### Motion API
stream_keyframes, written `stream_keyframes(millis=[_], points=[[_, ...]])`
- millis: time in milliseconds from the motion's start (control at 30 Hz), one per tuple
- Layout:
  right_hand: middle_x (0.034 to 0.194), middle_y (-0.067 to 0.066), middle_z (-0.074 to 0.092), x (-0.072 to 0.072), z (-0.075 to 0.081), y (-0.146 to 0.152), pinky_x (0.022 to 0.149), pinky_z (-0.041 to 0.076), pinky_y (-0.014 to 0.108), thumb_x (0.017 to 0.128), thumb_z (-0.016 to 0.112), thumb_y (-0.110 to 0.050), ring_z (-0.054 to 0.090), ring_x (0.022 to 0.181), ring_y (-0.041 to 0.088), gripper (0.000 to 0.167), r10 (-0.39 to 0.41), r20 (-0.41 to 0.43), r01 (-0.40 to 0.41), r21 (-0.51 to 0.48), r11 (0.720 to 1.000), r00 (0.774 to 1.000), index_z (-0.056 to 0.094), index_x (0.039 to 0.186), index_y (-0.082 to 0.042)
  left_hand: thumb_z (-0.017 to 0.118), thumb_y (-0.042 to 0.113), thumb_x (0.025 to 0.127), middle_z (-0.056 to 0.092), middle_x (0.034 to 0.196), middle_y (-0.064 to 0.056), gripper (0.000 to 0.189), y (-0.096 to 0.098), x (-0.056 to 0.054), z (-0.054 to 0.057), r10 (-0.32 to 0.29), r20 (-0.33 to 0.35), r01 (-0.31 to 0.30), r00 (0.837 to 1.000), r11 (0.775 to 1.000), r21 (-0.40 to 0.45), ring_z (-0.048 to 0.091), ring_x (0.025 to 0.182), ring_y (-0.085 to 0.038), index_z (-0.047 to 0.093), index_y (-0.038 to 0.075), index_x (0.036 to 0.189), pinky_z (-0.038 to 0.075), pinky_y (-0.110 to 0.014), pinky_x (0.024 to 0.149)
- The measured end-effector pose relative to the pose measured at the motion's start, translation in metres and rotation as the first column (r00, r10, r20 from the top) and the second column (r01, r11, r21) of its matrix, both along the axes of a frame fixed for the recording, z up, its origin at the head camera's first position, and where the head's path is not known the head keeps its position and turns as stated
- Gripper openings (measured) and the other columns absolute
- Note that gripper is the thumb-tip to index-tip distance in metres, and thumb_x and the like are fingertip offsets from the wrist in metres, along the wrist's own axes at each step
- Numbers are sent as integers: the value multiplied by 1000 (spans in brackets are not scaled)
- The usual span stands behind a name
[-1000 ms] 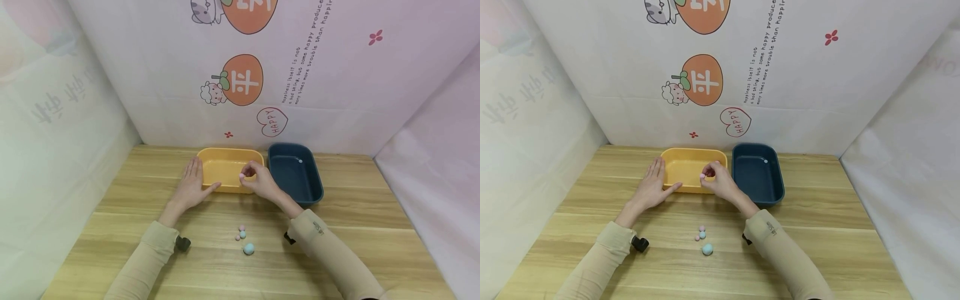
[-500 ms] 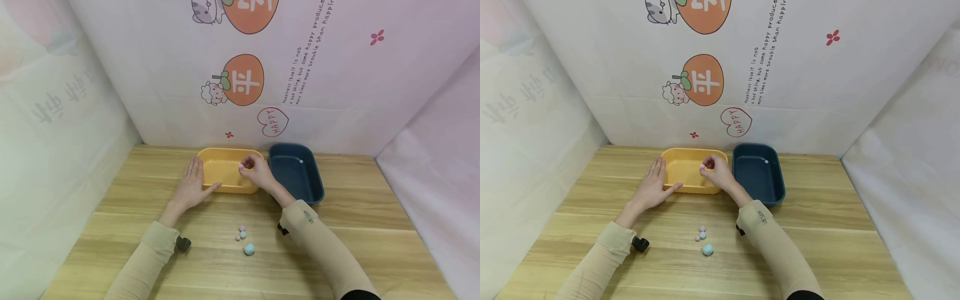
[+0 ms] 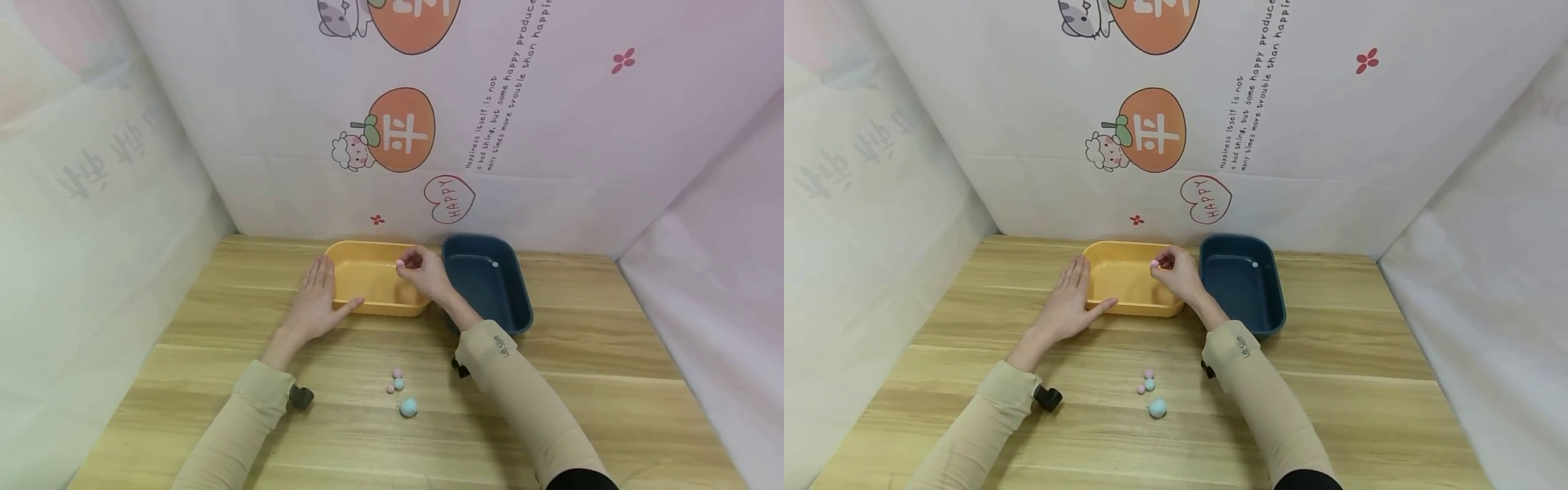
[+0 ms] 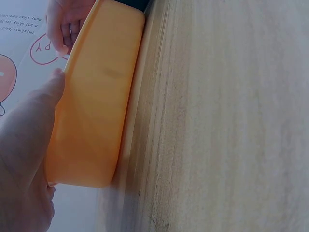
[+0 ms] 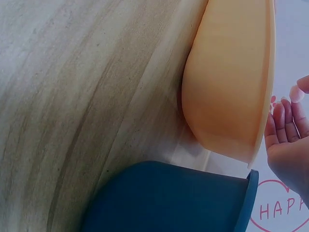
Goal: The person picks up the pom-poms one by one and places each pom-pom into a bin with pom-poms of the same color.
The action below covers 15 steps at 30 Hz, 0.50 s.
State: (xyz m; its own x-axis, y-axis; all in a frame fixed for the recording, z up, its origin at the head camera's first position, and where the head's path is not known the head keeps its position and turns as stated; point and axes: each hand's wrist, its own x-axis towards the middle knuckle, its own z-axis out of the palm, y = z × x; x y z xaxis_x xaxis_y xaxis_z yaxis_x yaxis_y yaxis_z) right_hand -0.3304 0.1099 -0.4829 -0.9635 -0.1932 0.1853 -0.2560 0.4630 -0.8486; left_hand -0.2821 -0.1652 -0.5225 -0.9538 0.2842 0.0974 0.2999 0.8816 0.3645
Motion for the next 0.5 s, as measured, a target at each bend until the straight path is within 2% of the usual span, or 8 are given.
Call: stream_keyframes(millis=[100, 200, 300, 500], points=[[108, 23, 73, 0, 0, -1, 87, 53, 26, 101, 74, -6, 68, 102, 32, 19, -7, 6, 7, -2, 1000, 1000, 71, 115, 5, 47, 79, 104, -4, 183, -29, 120, 0, 0, 0, -4, -3, 4, 1000, 1000, -2, 2, 173, -46, 2, -10, 172, 7, -56, 143], [120, 28, 72, 1, 0, -1, 102, 59, 40, 100, 74, -5, 69, 114, 39, 26, -19, 1, 19, 0, 1000, 1000, 69, 122, 8, 46, 80, 104, -7, 183, -27, 120, 0, 0, 0, -4, 5, 4, 1000, 1000, -2, 0, 174, -44, 1, -9, 172, 5, -54, 143], [133, 32, 69, 2, 0, 1, 116, 56, 52, 98, 75, -3, 66, 127, 44, 38, -27, -16, 27, -13, 1000, 1000, 65, 132, 10, 45, 80, 105, -6, 183, -27, 120, 0, 0, -1, -2, 5, 2, 1000, 1000, -1, 1, 174, -44, 1, -8, 172, 5, -54, 143], [135, 33, 68, 10, -1, 7, 120, 53, 54, 96, 75, -1, 66, 130, 46, 47, -9, -60, 8, -15, 1000, 998, 62, 139, 12, 45, 79, 105, -4, 184, -28, 119, 0, -1, -1, -2, 7, 2, 1000, 1000, -1, -1, 174, -43, 1, -8, 172, 4, -53, 144]])
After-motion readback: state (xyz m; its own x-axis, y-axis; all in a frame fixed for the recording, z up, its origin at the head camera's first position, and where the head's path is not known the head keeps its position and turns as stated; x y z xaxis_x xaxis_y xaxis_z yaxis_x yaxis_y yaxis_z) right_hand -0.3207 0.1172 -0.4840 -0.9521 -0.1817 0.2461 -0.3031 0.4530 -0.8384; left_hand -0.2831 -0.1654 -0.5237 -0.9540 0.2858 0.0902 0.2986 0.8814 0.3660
